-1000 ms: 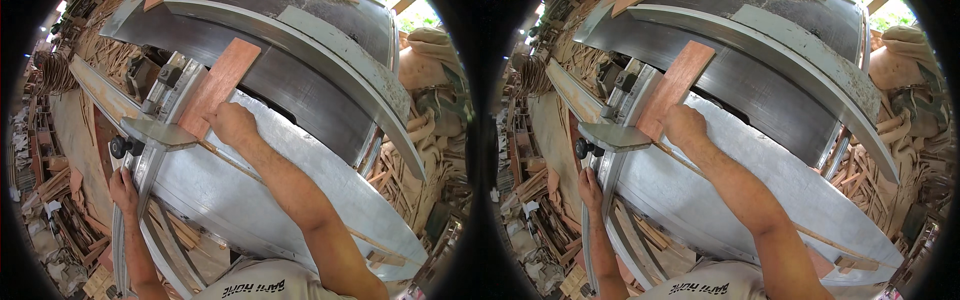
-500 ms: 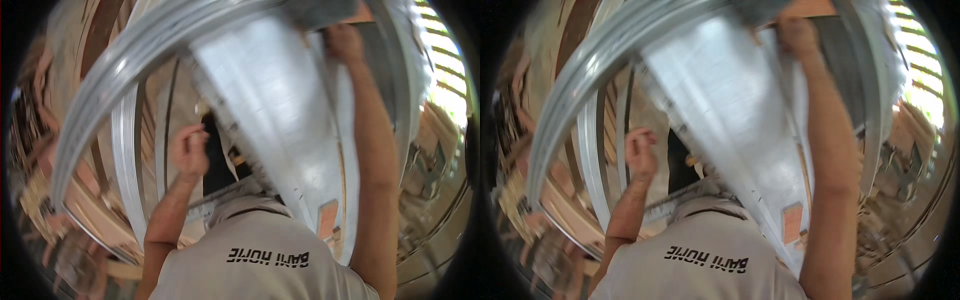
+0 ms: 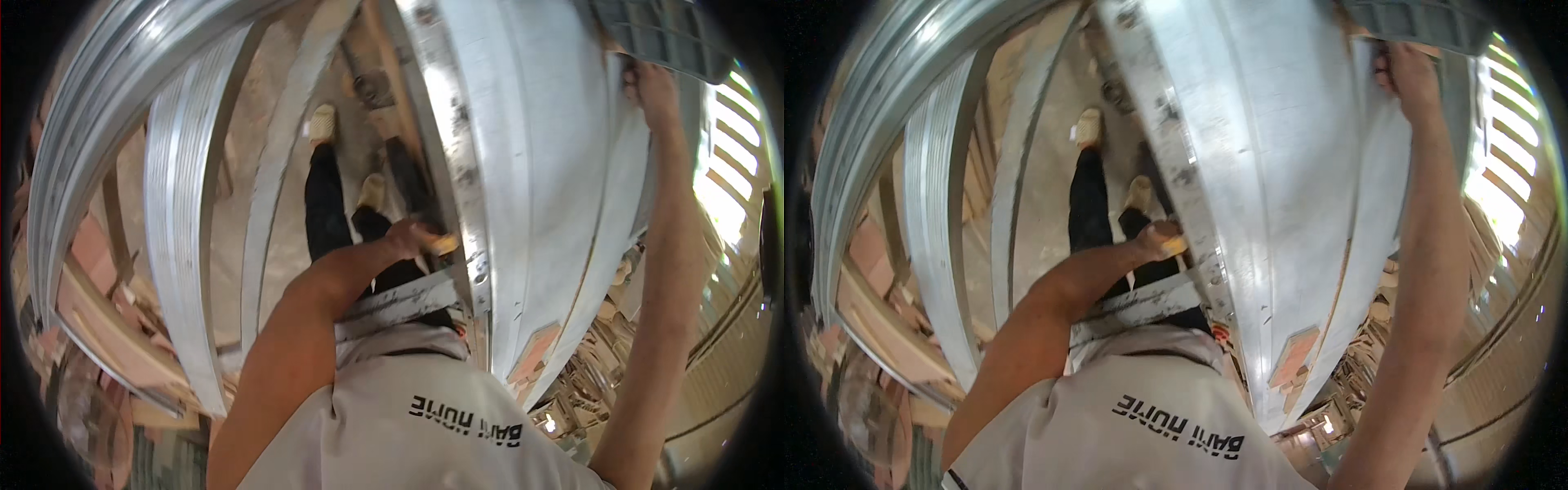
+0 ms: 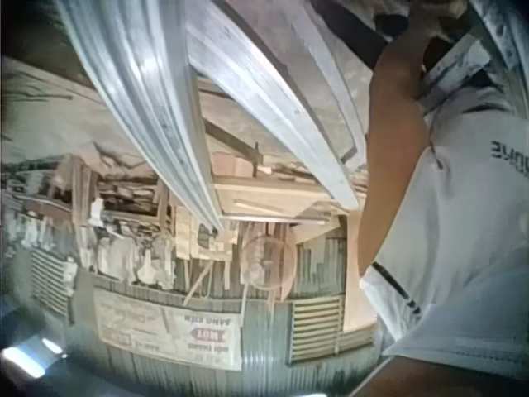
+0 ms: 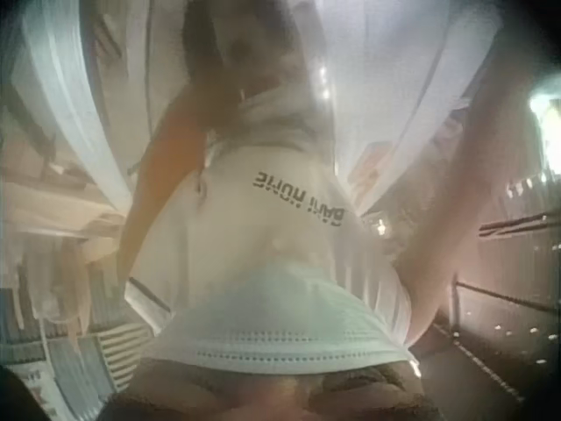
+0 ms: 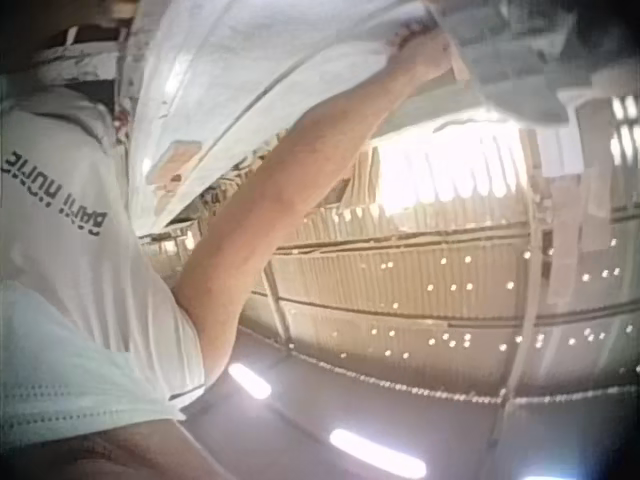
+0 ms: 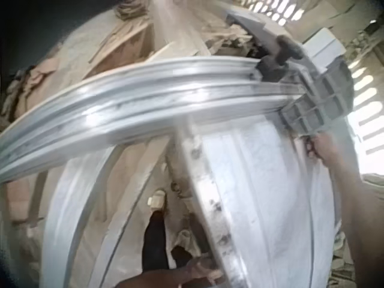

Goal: The person uses an angle grinder to smooth the edges of a wooden frame, then measures and marks a rectangular wooden board with a square and pen. They proceed to cut the marked board using a table saw, handling the wood pieces with a push stick for safety.

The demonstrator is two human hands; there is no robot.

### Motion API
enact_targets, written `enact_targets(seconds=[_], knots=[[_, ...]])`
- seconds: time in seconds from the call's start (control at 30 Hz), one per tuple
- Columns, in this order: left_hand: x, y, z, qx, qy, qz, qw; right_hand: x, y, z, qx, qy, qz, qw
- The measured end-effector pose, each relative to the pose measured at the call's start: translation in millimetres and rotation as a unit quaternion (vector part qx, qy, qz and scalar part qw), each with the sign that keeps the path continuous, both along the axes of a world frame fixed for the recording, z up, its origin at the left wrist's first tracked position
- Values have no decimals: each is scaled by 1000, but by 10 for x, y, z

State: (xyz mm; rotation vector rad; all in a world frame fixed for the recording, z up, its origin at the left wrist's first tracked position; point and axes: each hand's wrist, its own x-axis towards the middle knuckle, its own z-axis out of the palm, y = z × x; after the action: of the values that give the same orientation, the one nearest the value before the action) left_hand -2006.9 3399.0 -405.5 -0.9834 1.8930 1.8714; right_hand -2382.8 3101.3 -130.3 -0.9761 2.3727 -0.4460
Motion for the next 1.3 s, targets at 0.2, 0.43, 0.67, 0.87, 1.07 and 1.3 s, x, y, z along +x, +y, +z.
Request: enact_targets(seconds=[0.2, 0.43, 0.67, 0.87, 1.07, 1.3], knots=[[-274, -211, -257, -34, -41, -50, 997, 7, -13, -188, -57, -46, -20, 997], [-402, -517, -197, -68, -81, -97, 990, -67, 67, -18, -44, -79, -44, 995], [-370, -621, -136, -77, -110, -92, 987, -1, 1, 54, -18, -70, -22, 997], [-328, -654, -119, -59, -119, -76, 988, -7, -6, 135, -16, -81, -17, 996], [-68, -705, 215, -7, -108, -41, 993, -23, -22, 108, -2, -67, -15, 998], [1186, -1672, 2430, 194, -79, 50, 976, -105, -3, 158, 31, -47, 27, 998]])
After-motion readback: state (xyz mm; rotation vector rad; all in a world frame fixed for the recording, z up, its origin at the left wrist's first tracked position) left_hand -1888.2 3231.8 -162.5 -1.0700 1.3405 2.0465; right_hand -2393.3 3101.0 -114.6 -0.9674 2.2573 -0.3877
